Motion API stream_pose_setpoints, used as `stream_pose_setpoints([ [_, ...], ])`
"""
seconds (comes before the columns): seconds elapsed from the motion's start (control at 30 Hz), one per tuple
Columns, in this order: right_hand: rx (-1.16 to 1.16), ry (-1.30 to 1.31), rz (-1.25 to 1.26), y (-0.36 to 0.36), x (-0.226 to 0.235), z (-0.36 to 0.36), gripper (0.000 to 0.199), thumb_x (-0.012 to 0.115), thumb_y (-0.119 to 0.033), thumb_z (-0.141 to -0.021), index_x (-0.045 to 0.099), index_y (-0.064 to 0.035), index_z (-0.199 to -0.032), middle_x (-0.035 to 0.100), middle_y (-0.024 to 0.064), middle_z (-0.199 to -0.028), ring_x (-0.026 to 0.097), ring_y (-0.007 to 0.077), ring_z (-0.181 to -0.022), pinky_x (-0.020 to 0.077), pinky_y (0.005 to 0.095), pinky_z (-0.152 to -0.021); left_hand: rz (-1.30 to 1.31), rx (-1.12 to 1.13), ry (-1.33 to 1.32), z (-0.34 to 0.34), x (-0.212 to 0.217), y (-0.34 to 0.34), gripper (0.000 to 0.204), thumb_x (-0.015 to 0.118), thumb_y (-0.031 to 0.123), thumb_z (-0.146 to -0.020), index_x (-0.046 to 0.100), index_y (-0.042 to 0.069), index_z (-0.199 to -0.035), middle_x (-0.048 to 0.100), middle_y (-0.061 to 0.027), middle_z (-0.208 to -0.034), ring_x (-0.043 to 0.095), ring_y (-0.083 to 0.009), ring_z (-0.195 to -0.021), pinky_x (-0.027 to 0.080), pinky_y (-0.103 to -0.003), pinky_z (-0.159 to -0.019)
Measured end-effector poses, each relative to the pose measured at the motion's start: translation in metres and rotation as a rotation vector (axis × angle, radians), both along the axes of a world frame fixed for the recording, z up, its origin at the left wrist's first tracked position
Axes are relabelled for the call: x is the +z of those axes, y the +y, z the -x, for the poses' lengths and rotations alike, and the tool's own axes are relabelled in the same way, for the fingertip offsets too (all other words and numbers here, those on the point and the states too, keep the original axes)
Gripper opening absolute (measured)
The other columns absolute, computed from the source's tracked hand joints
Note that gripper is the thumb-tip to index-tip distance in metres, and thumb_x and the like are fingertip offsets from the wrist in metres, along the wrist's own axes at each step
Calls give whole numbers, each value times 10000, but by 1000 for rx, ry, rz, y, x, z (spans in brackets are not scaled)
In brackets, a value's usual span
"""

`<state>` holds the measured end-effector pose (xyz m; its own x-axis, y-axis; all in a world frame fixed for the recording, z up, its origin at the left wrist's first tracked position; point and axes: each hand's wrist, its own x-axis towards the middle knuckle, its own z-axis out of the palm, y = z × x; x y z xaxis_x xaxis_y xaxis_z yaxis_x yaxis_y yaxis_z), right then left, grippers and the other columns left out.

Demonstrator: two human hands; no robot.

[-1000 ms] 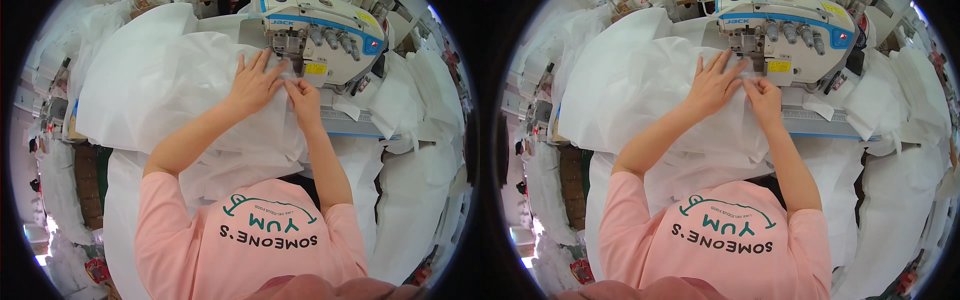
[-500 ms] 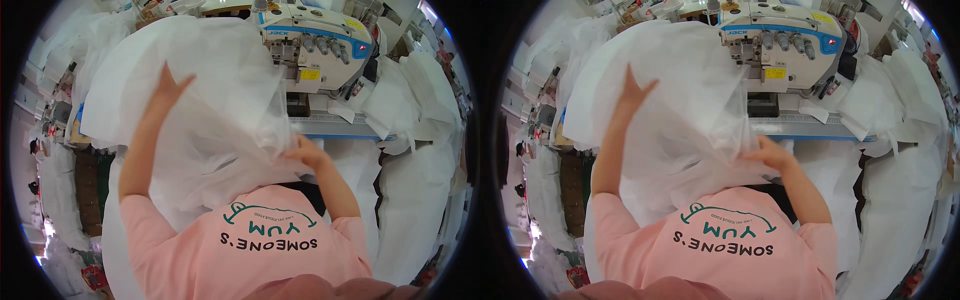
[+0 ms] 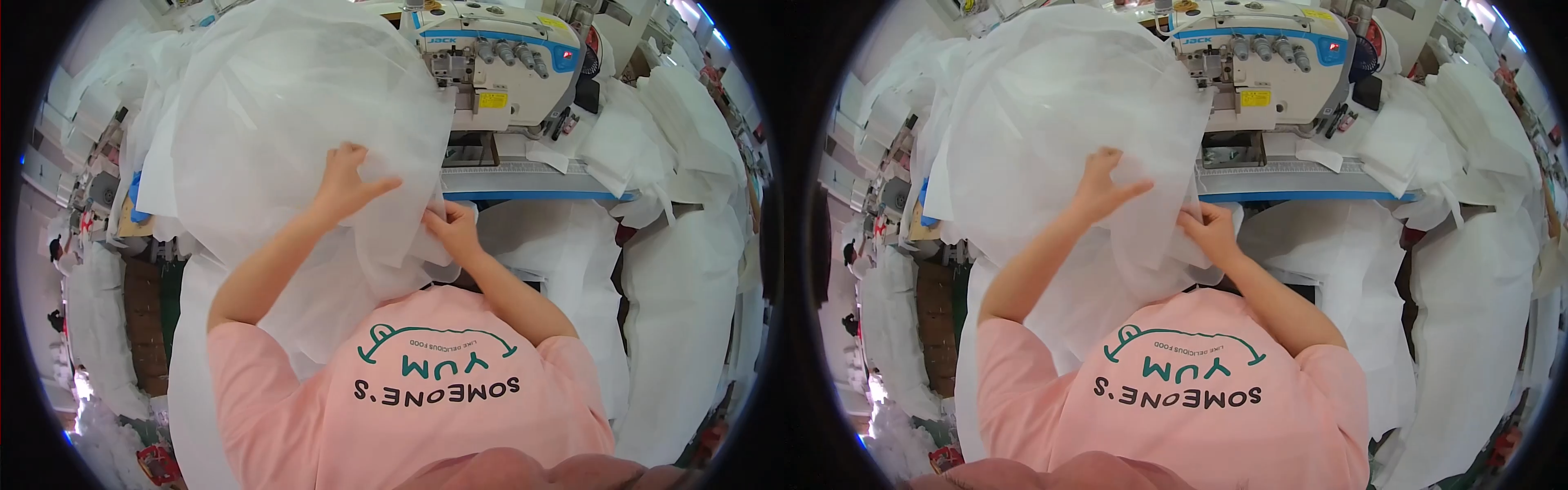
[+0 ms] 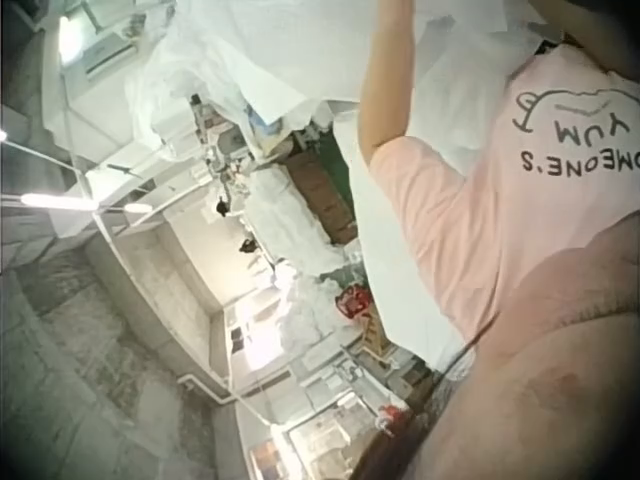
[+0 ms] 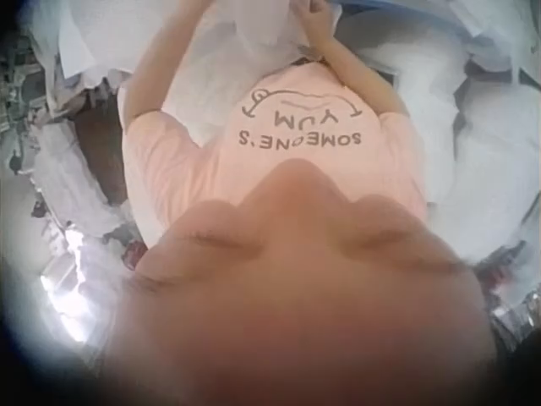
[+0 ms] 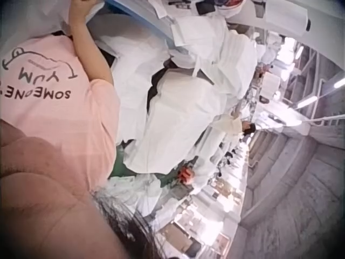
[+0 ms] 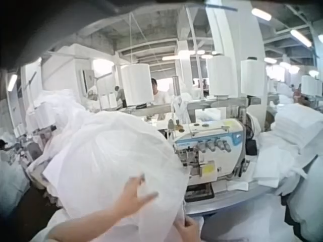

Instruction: Sewing pieces of white fabric together using an industrial sewing machine.

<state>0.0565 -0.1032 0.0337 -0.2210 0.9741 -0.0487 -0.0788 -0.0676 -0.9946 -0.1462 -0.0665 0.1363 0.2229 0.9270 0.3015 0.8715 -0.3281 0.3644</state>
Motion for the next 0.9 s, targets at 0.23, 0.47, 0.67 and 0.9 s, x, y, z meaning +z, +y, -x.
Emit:
stream_pose_setpoints([
  [0.23,183,29,46,-7,43,-76,233,625,-73,-792,637,0,-1013,641,17,-825,565,62,-667,461,195,-607,904,-259,-1217,-37,46,-58,337,621,111,-828,538,17,-1141,597,-64,-1045,583,-118,-898,493,-280,-753],
  [0.47,124,19,-70,95,83,-79,300,646,-69,-751,622,-31,-1047,643,11,-923,585,65,-777,479,226,-696,661,-159,-1392,-57,23,12,445,629,136,-827,478,-4,-1222,630,-64,-944,601,-122,-782,499,-261,-663],
  [0.67,407,-496,72,97,87,-108,253,649,-126,-760,652,-35,-996,648,-7,-792,506,23,-593,403,185,-530,275,241,-591,28,-22,92,246,586,127,-827,559,2,-1037,630,-60,-635,587,-111,-565,463,-253,-542],
  [0.9,26,196,-85,38,41,-23,208,647,-124,-796,650,-23,-978,646,16,-791,597,87,-703,476,216,-663,-237,304,52,36,72,122,220,554,154,-839,562,62,-1038,663,-100,-729,647,-182,-722,479,-338,-674],
])
